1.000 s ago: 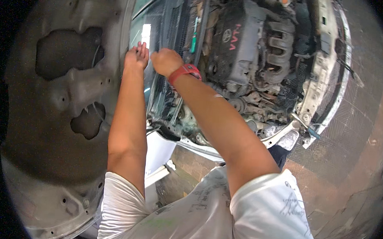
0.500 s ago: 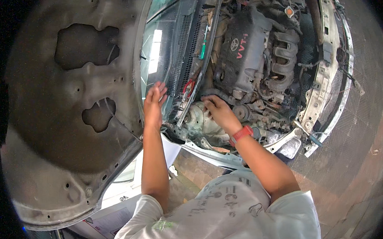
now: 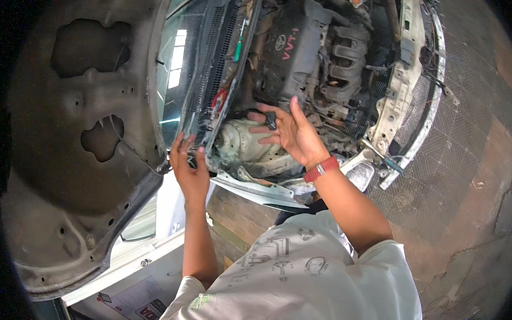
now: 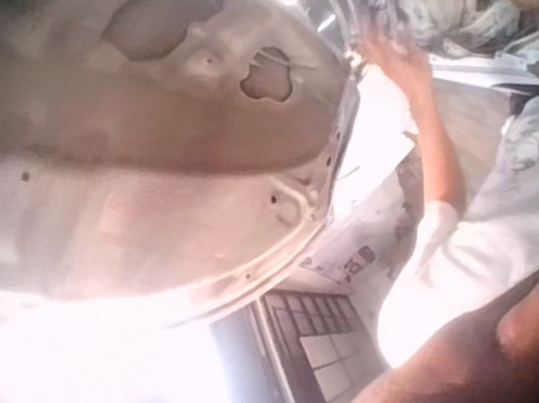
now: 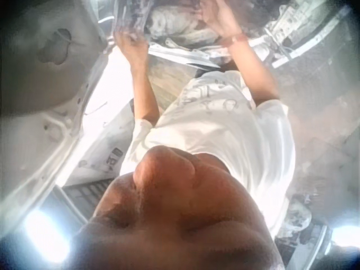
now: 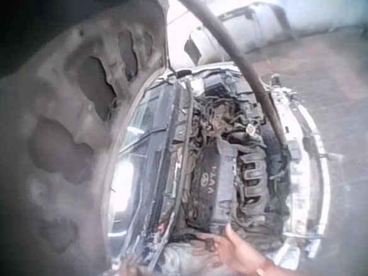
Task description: The person uses a screwdriver and pliers to remove fasteners and clips from the front edge of a car hood. The person works along the hood's perimeter, detaching several fasteners and placing them aside.
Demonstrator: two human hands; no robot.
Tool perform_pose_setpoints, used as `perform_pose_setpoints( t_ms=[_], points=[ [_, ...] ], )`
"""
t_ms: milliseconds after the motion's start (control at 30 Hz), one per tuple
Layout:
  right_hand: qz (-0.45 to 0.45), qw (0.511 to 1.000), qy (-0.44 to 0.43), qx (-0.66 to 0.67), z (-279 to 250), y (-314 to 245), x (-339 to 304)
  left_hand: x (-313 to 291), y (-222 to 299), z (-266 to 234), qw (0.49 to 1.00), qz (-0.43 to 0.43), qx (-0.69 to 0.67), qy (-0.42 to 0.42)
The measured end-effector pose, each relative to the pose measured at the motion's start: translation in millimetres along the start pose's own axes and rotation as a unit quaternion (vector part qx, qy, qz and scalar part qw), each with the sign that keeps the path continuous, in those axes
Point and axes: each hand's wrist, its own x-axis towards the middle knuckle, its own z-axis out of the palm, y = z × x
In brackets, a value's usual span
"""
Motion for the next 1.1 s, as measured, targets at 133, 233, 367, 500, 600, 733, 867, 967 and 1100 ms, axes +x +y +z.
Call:
perform_pose_setpoints(
  t_ms=[133,233,367,500,600,733,867,967,1100],
  points=[
    [-0.013,1.000,-0.019,0.000,6,-19,-14,-51,14,22,0.997,0.020,-0.033,-0.064],
    [-0.014,1.000,-0.022,0.001,5,-21,-30,-86,27,29,0.991,0.027,-0.050,-0.121],
    [-0.033,0.999,-0.019,0.003,12,-14,-70,-142,32,35,0.977,0.051,-0.092,-0.183],
    [-0.066,0.998,-0.014,-0.016,30,0,-125,-203,36,31,0.970,0.061,-0.120,-0.202],
    [-0.091,0.995,-0.021,-0.014,42,18,-174,-256,35,17,0.969,0.042,-0.151,-0.189],
    [-0.128,0.989,0.010,-0.070,68,45,-251,-329,28,4,0.967,0.010,-0.208,-0.148],
    [-0.141,0.982,0.040,-0.118,88,70,-318,-397,34,-10,0.958,-0.049,-0.254,-0.127],
    [-0.146,0.980,0.072,-0.115,102,83,-359,-440,39,-20,0.945,-0.066,-0.294,-0.127],
    [-0.161,0.969,0.110,-0.154,114,87,-403,-477,57,-27,0.907,-0.132,-0.374,-0.138]
  ],
)
